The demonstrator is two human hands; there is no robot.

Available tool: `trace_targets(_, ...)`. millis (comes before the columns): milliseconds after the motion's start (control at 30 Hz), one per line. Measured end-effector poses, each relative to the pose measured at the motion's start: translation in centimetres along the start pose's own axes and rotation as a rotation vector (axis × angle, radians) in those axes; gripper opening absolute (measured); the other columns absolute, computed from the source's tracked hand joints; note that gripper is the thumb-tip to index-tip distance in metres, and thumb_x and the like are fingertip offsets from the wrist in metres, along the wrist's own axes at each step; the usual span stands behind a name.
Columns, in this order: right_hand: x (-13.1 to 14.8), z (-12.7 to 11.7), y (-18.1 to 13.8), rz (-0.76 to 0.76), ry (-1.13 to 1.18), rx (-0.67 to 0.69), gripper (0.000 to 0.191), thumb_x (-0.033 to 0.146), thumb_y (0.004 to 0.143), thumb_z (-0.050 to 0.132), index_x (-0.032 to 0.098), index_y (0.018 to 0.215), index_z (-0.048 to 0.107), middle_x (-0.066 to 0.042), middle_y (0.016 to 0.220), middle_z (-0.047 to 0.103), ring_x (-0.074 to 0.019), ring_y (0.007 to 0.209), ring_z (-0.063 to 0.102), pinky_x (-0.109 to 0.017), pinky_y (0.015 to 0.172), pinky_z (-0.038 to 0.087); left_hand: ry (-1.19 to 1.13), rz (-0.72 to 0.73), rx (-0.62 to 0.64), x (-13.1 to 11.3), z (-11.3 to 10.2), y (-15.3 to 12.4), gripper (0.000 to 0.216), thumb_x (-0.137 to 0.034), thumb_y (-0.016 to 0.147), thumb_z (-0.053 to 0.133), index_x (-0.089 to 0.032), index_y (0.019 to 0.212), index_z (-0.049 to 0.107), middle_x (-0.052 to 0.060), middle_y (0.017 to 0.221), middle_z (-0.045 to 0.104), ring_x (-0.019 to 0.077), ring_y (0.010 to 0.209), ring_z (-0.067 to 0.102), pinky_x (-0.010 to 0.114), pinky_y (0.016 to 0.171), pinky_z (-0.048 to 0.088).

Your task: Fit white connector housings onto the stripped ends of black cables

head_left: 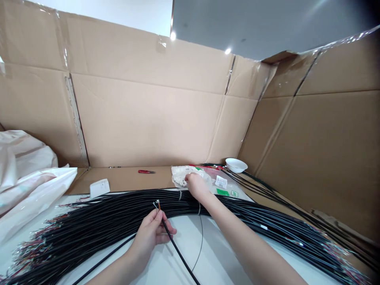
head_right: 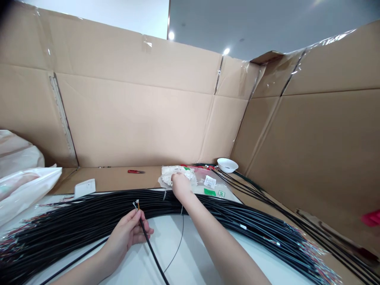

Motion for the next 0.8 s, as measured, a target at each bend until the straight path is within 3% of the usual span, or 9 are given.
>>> trace_targets(133, 2.4, -2.1, -4.0, -0.126, 0.143, -0.15, 0.022, 0.007, 0.083, 0.04, 0.014, 0.091, 0.059, -0.009, 0.097, 0.056, -0.0158, 0.088, 0.055, -0.027, 0.079, 0.042, -0.035, -0.005, 0.029, -0.1, 0.5, 0.0, 0.023, -0.036, 0.082, 0.043, -0.019, 0.067, 0.044, -0.005, 0.051, 0.054, 0.015, 0.055, 0.061, 0.027, 0.058, 0.043)
trace_targets(300, 4.7, -2.2, -8.3, -0.239, 0.367, -0.232, 0.022, 0.013, 0.085, 0.038, 0.017, 0.088, 0.059, -0.005, 0.086, 0.058, -0.0114, 0.075, 0.058, -0.021, 0.069, 0.047, -0.077, 0.02, 0.038, 0.0, 0.6, 0.2, 0.024, -0.037, 0.081, 0.045, -0.019, 0.064, 0.042, -0.01, 0.043, 0.042, 0.0091, 0.04, 0.05, 0.027, 0.058, 0.042)
trace_targets(400, 5.8, -2.0, -10.3, -0.318, 0.653, -0.278, 0.017, 0.018, 0.083, 0.043, 0.018, 0.085, 0.06, -0.006, 0.086, 0.057, -0.0134, 0.075, 0.057, -0.023, 0.065, 0.048, -0.094, 0.027, 0.051, 0.1, 0.7, 0.3, 0.024, -0.037, 0.08, 0.048, -0.02, 0.065, 0.043, -0.012, 0.041, 0.034, 0.007, 0.035, 0.042, 0.029, 0.057, 0.044)
trace_targets(533, 6.5, -1.3, -11.4, -0.358, 0.917, -0.262, 0.018, 0.016, 0.08, 0.047, 0.02, 0.094, 0.058, -0.006, 0.086, 0.058, -0.0142, 0.078, 0.058, -0.025, 0.067, 0.05, -0.084, 0.018, 0.067, 0.3, 0.8, 0.3, 0.02, -0.036, 0.08, 0.049, -0.019, 0.07, 0.046, -0.012, 0.041, 0.033, 0.0071, 0.035, 0.04, 0.028, 0.052, 0.043)
trace_targets(800, 6.2, -1.0, -12.0, -0.363, 0.927, -0.305, 0.03, 0.012, 0.079, 0.047, 0.022, 0.108, 0.045, -0.003, 0.09, 0.063, -0.013, 0.082, 0.061, -0.026, 0.074, 0.05, -0.059, -0.008, 0.108, 0.2, 1.3, 0.1, 0.018, -0.032, 0.082, 0.047, -0.016, 0.078, 0.053, -0.01, 0.044, 0.036, 0.0065, 0.037, 0.04, 0.027, 0.053, 0.042)
Point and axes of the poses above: each hand's wrist, its own y-axis towards the middle knuckle, its own z-axis out of the palm, x = y × z, the point moved 10 cm from there along y, towards the middle knuckle
